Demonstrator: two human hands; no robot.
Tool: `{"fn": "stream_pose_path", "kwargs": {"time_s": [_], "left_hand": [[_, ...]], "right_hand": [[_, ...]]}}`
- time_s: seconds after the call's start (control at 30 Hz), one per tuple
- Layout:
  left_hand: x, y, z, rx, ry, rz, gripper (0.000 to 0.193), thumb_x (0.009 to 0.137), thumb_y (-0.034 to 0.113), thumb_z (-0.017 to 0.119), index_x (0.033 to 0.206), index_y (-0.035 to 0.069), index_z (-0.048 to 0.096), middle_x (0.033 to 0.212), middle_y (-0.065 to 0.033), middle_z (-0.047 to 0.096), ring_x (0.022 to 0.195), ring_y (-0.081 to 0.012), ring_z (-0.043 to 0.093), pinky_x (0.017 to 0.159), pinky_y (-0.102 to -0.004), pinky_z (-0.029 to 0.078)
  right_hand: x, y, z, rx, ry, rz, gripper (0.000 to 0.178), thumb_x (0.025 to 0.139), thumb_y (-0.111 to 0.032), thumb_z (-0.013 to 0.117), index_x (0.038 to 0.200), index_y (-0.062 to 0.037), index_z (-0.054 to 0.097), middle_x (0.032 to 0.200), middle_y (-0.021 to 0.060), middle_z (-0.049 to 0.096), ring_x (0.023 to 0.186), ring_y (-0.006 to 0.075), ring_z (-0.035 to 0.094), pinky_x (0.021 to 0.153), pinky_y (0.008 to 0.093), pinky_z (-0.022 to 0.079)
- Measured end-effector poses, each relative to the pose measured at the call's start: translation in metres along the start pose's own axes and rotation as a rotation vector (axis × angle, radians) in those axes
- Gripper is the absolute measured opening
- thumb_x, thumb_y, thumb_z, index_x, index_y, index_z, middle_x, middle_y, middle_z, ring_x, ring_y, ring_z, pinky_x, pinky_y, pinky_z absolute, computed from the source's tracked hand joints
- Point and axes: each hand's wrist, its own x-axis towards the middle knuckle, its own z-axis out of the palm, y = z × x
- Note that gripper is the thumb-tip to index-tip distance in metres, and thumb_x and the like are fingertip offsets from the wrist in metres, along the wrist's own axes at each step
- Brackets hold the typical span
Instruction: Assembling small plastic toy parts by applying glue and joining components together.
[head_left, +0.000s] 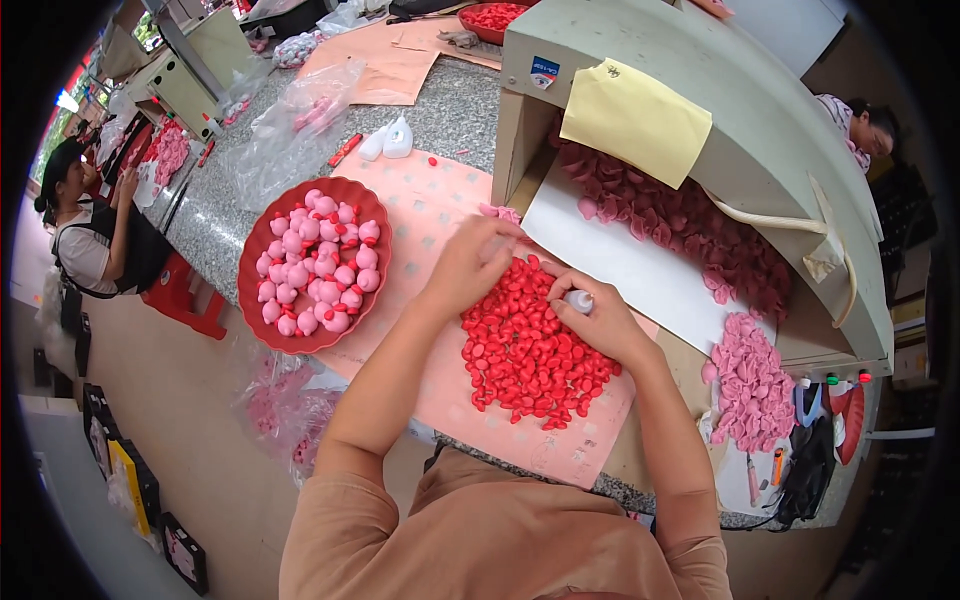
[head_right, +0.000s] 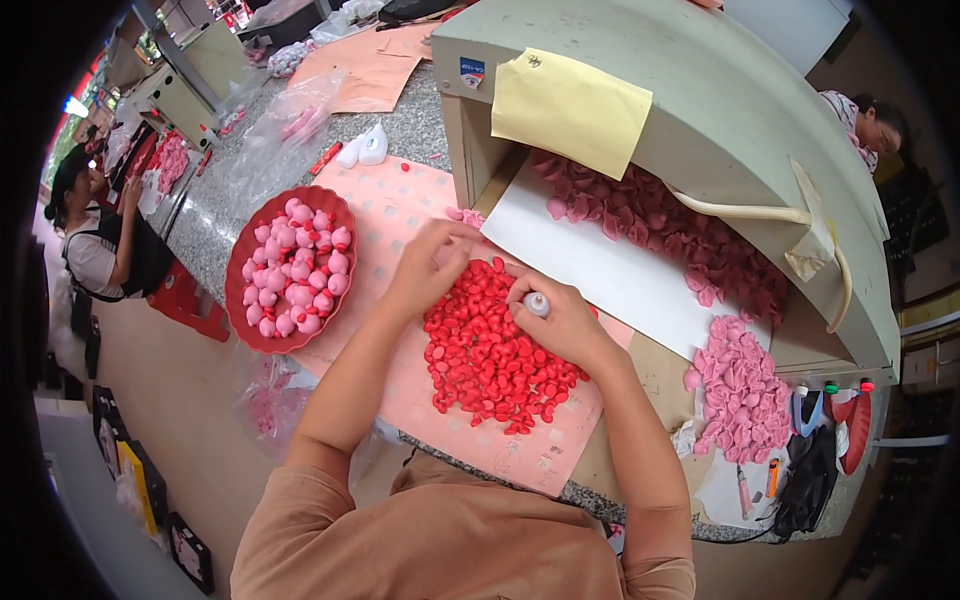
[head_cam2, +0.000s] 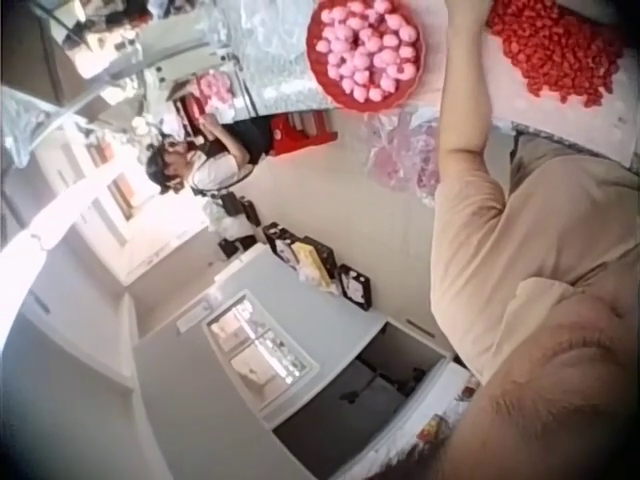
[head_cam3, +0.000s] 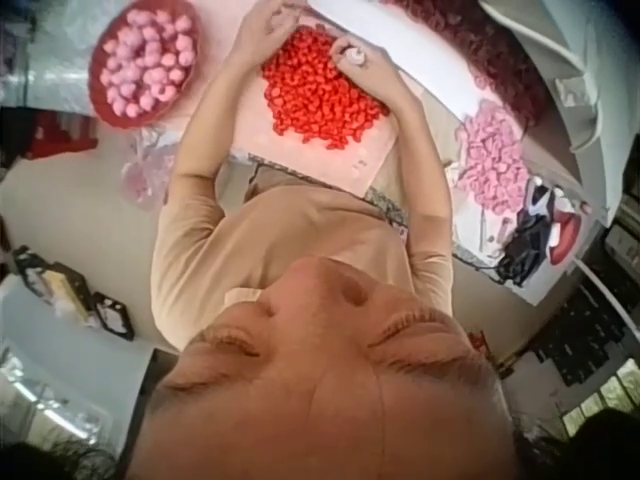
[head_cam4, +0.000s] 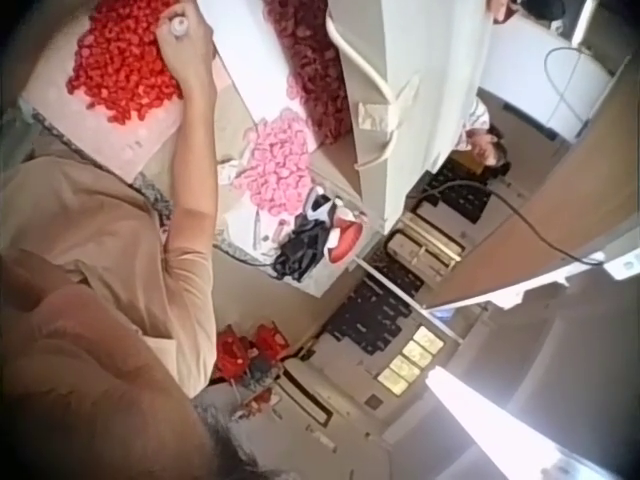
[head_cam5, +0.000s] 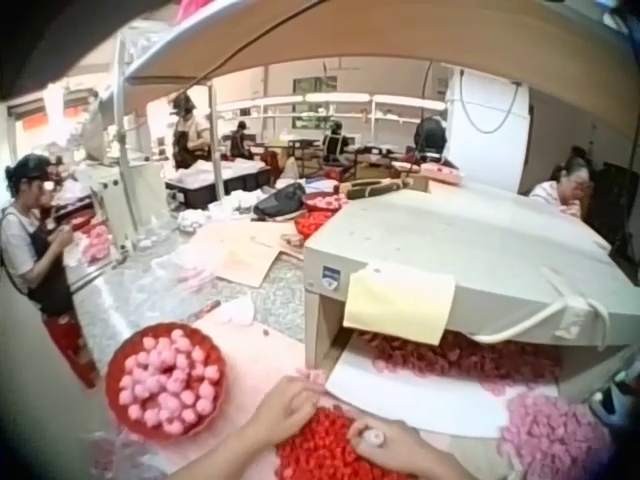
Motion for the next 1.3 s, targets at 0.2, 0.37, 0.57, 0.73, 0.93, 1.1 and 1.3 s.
{"fn": "stream_pose_path", "kwargs": {"time_s": [0.2, 0.37, 0.57, 0.73, 0.93, 1.1, 1.3], "left_hand": [[0.018, -0.01, -0.007, 0.307, 0.019, 0.043, 0.043, 0.069, 0.017, 0.073, 0.109, 0.01, 0.059, 0.112, -0.0122, 0.051, 0.112, -0.03, 0.044, 0.097, -0.0383, 0.035], [0.029, -0.004, 0.0, 0.507, -0.087, -0.042, 0.054, 0.062, 0.026, 0.079, 0.111, 0.014, 0.06, 0.111, -0.0146, 0.048, 0.106, -0.032, 0.045, 0.093, -0.0407, 0.038], [0.03, 0.012, 0.013, 0.532, -0.038, -0.127, 0.056, 0.06, 0.032, 0.082, 0.109, 0.014, 0.06, 0.107, -0.0151, 0.048, 0.104, -0.0337, 0.046, 0.087, -0.0444, 0.041], [0.03, 0.022, 0.027, 0.62, 0.057, -0.186, 0.052, 0.058, 0.03, 0.081, 0.101, 0.011, 0.058, 0.105, -0.0154, 0.048, 0.1, -0.0345, 0.048, 0.084, -0.0434, 0.043], [0.031, -0.002, 0.018, 0.587, -0.018, -0.098, 0.041, 0.067, 0.021, 0.075, 0.101, 0.009, 0.055, 0.099, -0.0165, 0.049, 0.095, -0.0354, 0.051, 0.081, -0.0399, 0.046], [0.031, -0.009, -0.003, 0.442, -0.143, -0.008, 0.031, 0.074, 0.015, 0.069, 0.102, 0.009, 0.055, 0.099, -0.0164, 0.05, 0.085, -0.0343, 0.057, 0.076, -0.04, 0.049], [0.038, -0.019, -0.03, 0.35, -0.116, 0.027, 0.021, 0.078, 0.014, 0.068, 0.091, 0.001, 0.058, 0.086, -0.0098, 0.055, 0.069, -0.0181, 0.057, 0.067, -0.029, 0.047]], "right_hand": [[-0.006, -0.001, -0.001, -0.03, -0.033, -0.012, 0.008, 0.081, -0.004, 0.056, 0.088, -0.0025, 0.054, 0.124, 0.0205, 0.055, 0.116, 0.0221, 0.054, 0.087, 0.0293, 0.042], [-0.016, -0.003, -0.001, -0.1, 0.086, -0.174, 0.008, 0.081, -0.005, 0.056, 0.089, -0.004, 0.055, 0.126, 0.016, 0.055, 0.126, 0.0289, 0.044, 0.1, 0.0359, 0.037], [-0.031, -0.008, -0.018, -0.076, 0.17, -0.199, 0.009, 0.08, -0.003, 0.056, 0.089, -0.0038, 0.057, 0.121, 0.0129, 0.058, 0.124, 0.0277, 0.044, 0.103, 0.0374, 0.033], [-0.038, -0.01, -0.024, -0.072, 0.194, -0.208, 0.008, 0.08, -0.003, 0.057, 0.088, -0.0034, 0.057, 0.116, 0.0121, 0.059, 0.121, 0.0269, 0.046, 0.102, 0.0367, 0.033], [-0.046, -0.012, -0.026, -0.12, 0.218, -0.213, 0.008, 0.08, -0.002, 0.056, 0.087, -0.0029, 0.057, 0.114, 0.0121, 0.061, 0.119, 0.0271, 0.047, 0.101, 0.0367, 0.034], [-0.066, -0.014, -0.041, -0.157, 0.253, -0.225, 0.008, 0.079, -0.002, 0.056, 0.087, -0.0027, 0.056, 0.112, 0.0121, 0.062, 0.118, 0.0279, 0.048, 0.1, 0.0371, 0.035], [-0.111, -0.023, -0.062, -0.207, 0.297, -0.201, 0.011, 0.078, -0.001, 0.058, 0.089, -0.0034, 0.056, 0.112, 0.0118, 0.062, 0.117, 0.0285, 0.049, 0.1, 0.0379, 0.036]]}}
